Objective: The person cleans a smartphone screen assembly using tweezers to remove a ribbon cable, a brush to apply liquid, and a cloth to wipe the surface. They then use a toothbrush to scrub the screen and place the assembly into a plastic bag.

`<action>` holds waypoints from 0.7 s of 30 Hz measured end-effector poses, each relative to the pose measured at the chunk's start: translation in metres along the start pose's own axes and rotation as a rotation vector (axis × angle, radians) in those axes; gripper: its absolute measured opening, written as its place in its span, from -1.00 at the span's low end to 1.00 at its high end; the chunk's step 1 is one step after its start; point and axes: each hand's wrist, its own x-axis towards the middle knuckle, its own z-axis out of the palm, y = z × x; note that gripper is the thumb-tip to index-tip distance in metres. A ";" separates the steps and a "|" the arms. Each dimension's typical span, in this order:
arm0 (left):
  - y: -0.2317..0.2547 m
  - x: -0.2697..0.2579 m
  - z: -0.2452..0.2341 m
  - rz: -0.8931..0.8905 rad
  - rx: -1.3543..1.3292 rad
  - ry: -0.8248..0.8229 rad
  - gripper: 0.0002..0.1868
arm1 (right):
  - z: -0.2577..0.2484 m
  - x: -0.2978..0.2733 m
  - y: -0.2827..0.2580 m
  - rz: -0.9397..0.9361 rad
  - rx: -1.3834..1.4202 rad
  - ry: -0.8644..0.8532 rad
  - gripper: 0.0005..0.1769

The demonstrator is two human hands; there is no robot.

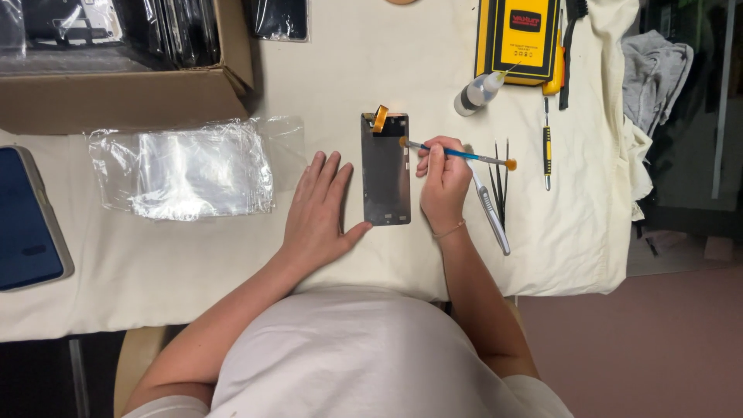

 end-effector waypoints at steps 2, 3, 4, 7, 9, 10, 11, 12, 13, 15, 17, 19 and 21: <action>0.000 -0.001 0.001 -0.002 -0.005 -0.002 0.00 | 0.001 -0.003 -0.010 -0.003 -0.005 -0.033 -0.77; -0.001 0.000 0.000 -0.003 -0.006 0.002 0.01 | 0.003 -0.002 -0.016 -0.013 -0.006 -0.065 -0.76; -0.001 -0.001 0.000 -0.005 -0.004 0.003 0.01 | -0.001 -0.004 -0.014 -0.014 -0.003 -0.066 -0.76; -0.001 0.000 0.001 0.004 0.000 0.015 0.00 | -0.010 -0.005 -0.008 -0.040 -0.139 -0.052 -0.77; -0.002 0.000 0.002 0.008 0.011 0.023 0.00 | -0.009 -0.003 -0.005 -0.042 -0.108 -0.014 -0.76; -0.002 0.000 0.003 0.009 0.010 0.022 0.00 | -0.008 -0.005 -0.008 -0.041 -0.110 -0.013 -0.76; -0.002 0.000 0.004 0.007 0.007 0.020 0.00 | -0.007 -0.007 -0.012 -0.041 -0.127 -0.034 -0.76; -0.003 0.000 0.004 0.005 0.004 0.019 0.00 | -0.006 -0.010 -0.015 -0.041 -0.144 -0.055 -0.76; -0.002 0.000 0.003 0.006 0.003 0.017 0.00 | -0.009 -0.010 -0.013 -0.039 -0.145 -0.053 -0.76; -0.001 0.000 0.001 -0.009 0.000 -0.004 0.00 | -0.014 -0.010 -0.009 -0.069 -0.204 -0.011 -0.77; 0.000 0.000 0.000 -0.008 -0.002 -0.002 0.00 | -0.012 -0.008 -0.011 -0.056 -0.160 -0.003 -0.76; 0.001 0.000 -0.001 -0.005 -0.004 -0.003 -0.01 | -0.010 -0.008 -0.014 -0.042 -0.117 0.005 -0.76; 0.001 0.000 -0.001 0.003 -0.007 0.005 -0.01 | -0.006 -0.010 -0.018 -0.062 -0.110 -0.059 -0.76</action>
